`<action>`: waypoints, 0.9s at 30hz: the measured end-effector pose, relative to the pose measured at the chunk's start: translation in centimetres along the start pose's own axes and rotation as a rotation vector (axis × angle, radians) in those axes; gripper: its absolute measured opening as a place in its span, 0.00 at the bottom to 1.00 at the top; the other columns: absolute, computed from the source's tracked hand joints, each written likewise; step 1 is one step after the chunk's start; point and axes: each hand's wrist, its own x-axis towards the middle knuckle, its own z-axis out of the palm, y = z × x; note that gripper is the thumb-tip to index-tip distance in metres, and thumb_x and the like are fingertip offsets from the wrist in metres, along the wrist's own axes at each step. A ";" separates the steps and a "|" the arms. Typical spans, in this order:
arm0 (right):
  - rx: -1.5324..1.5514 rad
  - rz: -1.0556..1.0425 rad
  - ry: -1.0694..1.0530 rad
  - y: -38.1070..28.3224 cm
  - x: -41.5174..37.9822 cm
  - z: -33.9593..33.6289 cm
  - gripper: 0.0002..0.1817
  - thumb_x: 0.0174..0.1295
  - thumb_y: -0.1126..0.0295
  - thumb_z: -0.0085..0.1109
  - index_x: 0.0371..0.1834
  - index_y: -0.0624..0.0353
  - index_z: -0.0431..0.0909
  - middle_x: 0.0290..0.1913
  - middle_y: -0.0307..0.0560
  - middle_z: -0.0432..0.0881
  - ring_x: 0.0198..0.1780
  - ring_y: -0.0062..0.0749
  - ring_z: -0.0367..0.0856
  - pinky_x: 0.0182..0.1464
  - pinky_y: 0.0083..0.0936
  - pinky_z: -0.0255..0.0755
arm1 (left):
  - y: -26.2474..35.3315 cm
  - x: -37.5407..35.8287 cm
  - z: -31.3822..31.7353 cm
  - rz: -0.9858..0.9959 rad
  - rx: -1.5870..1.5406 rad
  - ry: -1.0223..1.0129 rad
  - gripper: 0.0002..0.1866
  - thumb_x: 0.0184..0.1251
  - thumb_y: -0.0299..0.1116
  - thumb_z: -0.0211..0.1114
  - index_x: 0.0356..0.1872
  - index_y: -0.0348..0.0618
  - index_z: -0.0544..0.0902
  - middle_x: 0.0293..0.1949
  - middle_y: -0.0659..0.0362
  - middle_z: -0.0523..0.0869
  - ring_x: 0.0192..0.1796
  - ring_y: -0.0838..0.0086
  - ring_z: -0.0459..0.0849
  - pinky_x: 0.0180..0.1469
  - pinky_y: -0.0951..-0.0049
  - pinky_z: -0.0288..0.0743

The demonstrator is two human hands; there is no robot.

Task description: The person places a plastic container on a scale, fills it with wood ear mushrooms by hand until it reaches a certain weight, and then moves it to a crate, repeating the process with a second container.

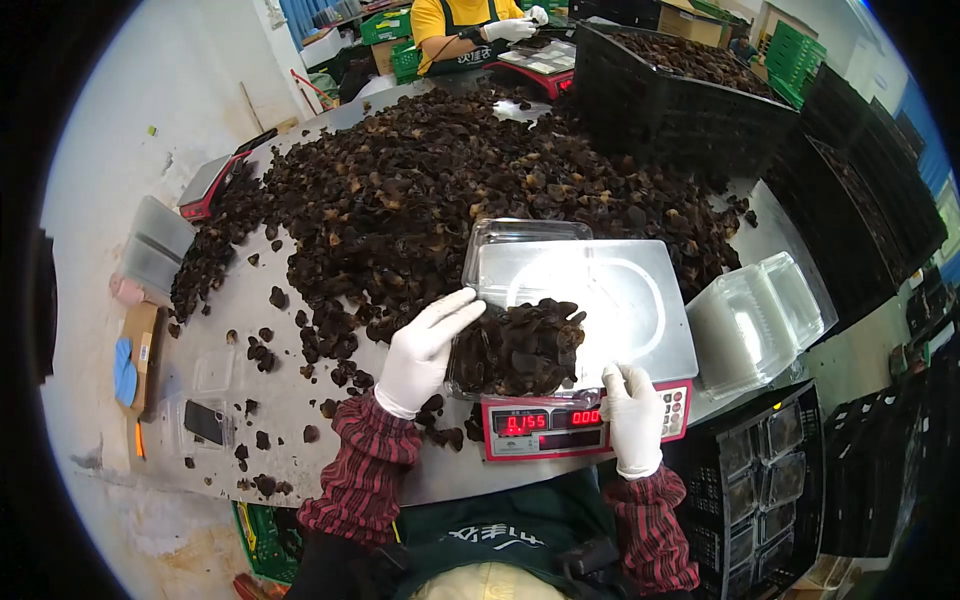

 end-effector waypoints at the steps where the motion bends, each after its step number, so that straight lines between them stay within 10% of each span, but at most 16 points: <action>1: 0.002 0.000 -0.001 0.0 0.0 -0.2 0.12 0.67 0.64 0.56 0.37 0.65 0.78 0.18 0.36 0.74 0.17 0.15 0.69 0.20 0.14 0.61 | 0.7 0.1 -0.4 -0.039 -0.042 0.025 0.24 0.56 0.11 0.50 0.50 0.43 0.82 0.51 0.52 0.82 0.53 0.62 0.81 0.57 0.72 0.74; 5: 0.034 0.116 -0.024 -0.7 -0.3 -0.9 0.14 0.67 0.65 0.57 0.41 0.68 0.77 0.20 0.36 0.74 0.19 0.14 0.68 0.22 0.14 0.61 | -2.7 -2.9 -2.5 -0.183 0.013 0.176 0.20 0.56 0.13 0.54 0.48 0.41 0.83 0.49 0.53 0.83 0.50 0.66 0.83 0.53 0.74 0.75; 15: 0.029 0.010 0.014 0.2 0.2 0.0 0.12 0.67 0.65 0.57 0.35 0.64 0.78 0.16 0.37 0.74 0.16 0.14 0.69 0.20 0.14 0.60 | -7.1 -12.1 -3.4 -0.374 0.425 -0.287 0.22 0.46 0.28 0.71 0.48 0.50 0.83 0.47 0.54 0.80 0.49 0.59 0.78 0.52 0.66 0.73; 27: 0.036 0.002 0.019 0.4 -0.1 -0.8 0.10 0.66 0.67 0.58 0.35 0.64 0.79 0.19 0.34 0.75 0.17 0.12 0.69 0.20 0.13 0.61 | -7.1 -8.8 -3.2 -0.413 -0.073 0.195 0.14 0.53 0.17 0.63 0.42 0.38 0.84 0.40 0.56 0.84 0.43 0.71 0.83 0.48 0.76 0.75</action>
